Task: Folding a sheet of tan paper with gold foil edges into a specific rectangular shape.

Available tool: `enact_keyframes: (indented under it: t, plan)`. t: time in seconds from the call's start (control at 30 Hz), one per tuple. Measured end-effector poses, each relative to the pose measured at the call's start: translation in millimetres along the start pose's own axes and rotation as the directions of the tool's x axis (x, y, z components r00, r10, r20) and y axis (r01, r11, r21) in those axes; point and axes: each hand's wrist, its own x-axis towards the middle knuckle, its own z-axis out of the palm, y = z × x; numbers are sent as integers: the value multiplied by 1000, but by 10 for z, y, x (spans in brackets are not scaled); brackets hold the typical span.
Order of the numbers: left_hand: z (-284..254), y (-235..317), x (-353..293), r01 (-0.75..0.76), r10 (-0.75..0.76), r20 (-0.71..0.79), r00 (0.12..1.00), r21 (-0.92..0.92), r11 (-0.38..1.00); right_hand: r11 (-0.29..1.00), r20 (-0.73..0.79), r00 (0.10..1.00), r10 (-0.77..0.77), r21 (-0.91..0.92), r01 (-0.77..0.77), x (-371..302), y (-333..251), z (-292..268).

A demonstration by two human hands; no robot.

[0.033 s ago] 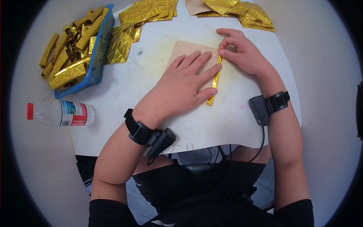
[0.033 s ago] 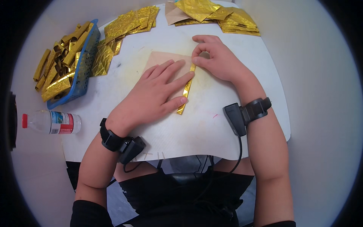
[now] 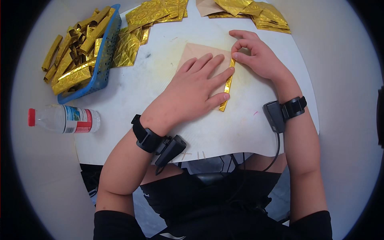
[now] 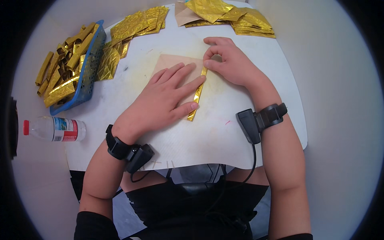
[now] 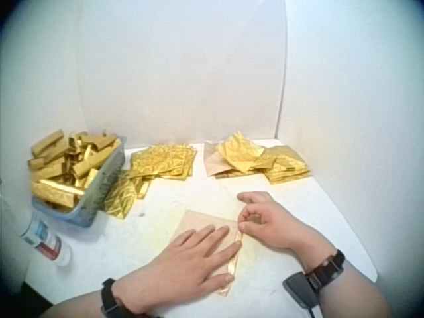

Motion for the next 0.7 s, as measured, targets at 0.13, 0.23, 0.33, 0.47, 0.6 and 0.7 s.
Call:
enact_keyframes:
  t: [0.13, 0.23, 0.33, 0.47, 0.6, 0.7]
  plan:
    - [-2, -33, -2, -27, 27, 23, 999, 28, 999, 999, 26, 999, 38, 16, -39, -20, -31, -17]
    - [-5, -69, -10, -72, 70, 47, 996, 44, 996, 998, 43, 998, 45, 42, -47, -21, -23, -23]
    - [-3, -73, -20, -80, 77, 51, 996, 50, 996, 998, 44, 998, 40, 47, -42, -12, -13, -14]
    - [3, -75, -12, -84, 82, 50, 995, 49, 995, 1000, 36, 999, 21, 4, -22, -9, -10, -7]
    - [-18, -70, -7, -68, 66, 62, 996, 22, 997, 1000, 22, 1000, 5, -6, -5, -2, -12, 14]
    - [-7, -84, -9, -68, 67, 60, 996, 22, 997, 1000, 4, 1000, -7, -13, 8, 12, -9, 22]
